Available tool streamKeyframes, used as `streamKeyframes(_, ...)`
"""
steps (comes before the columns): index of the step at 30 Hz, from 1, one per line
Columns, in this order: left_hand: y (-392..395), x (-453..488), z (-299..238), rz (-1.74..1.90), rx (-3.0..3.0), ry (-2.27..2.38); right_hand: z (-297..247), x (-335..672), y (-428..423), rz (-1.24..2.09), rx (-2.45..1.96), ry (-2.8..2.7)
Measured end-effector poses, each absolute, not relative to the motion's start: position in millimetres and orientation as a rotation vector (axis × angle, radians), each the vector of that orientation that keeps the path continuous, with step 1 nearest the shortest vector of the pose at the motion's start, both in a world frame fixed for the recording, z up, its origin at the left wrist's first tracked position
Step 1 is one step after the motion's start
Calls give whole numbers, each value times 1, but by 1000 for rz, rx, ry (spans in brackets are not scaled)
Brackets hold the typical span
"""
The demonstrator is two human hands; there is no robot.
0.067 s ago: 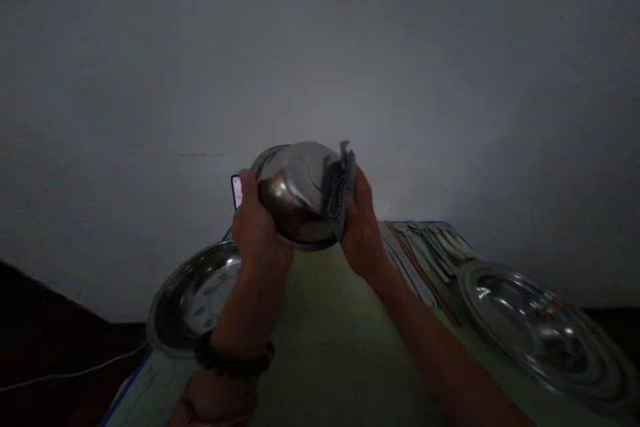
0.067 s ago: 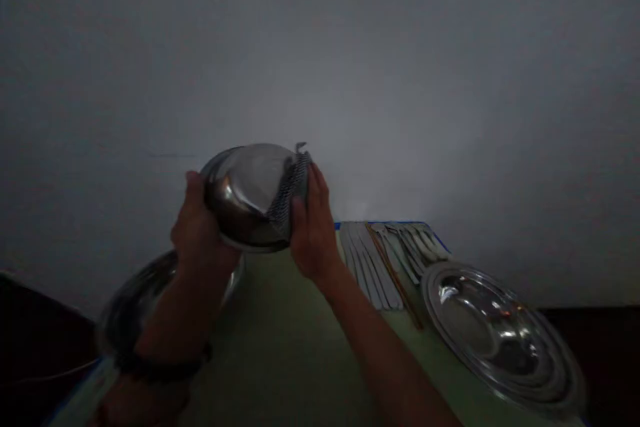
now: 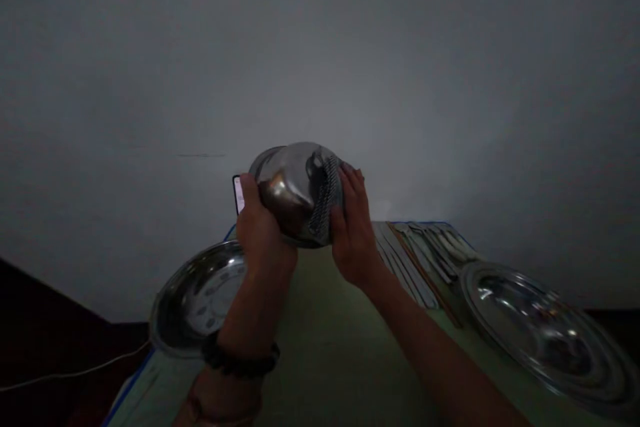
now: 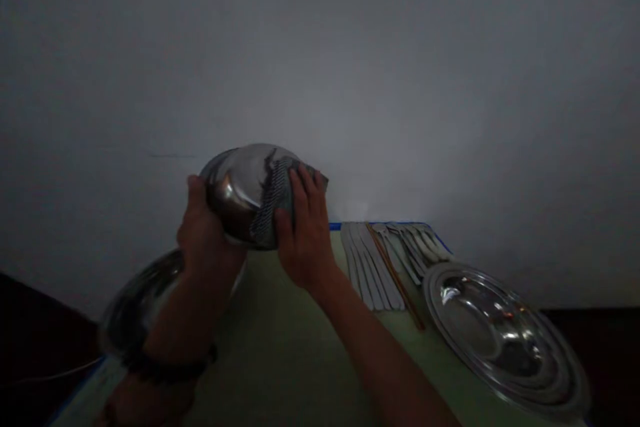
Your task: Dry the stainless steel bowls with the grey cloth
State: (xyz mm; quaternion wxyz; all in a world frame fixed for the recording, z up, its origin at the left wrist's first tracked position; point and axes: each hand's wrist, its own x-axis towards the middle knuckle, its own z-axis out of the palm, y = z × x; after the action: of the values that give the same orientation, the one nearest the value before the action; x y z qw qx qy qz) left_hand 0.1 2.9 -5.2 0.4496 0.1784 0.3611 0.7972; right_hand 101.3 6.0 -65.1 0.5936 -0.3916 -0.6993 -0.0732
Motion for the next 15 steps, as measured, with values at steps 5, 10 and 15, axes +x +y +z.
streamKeyframes(5,-8,1,-8,1867,951,1248,-49,94,-11,-377,-898,-1673)
streamKeyframes(10,-22,10,-5,1603,1425,1271,-25,119,-18,-352,-839,-1695)
streamKeyframes(15,-20,5,-1,1428,1658,1160,-12,149,-16,-138,-793,-1697)
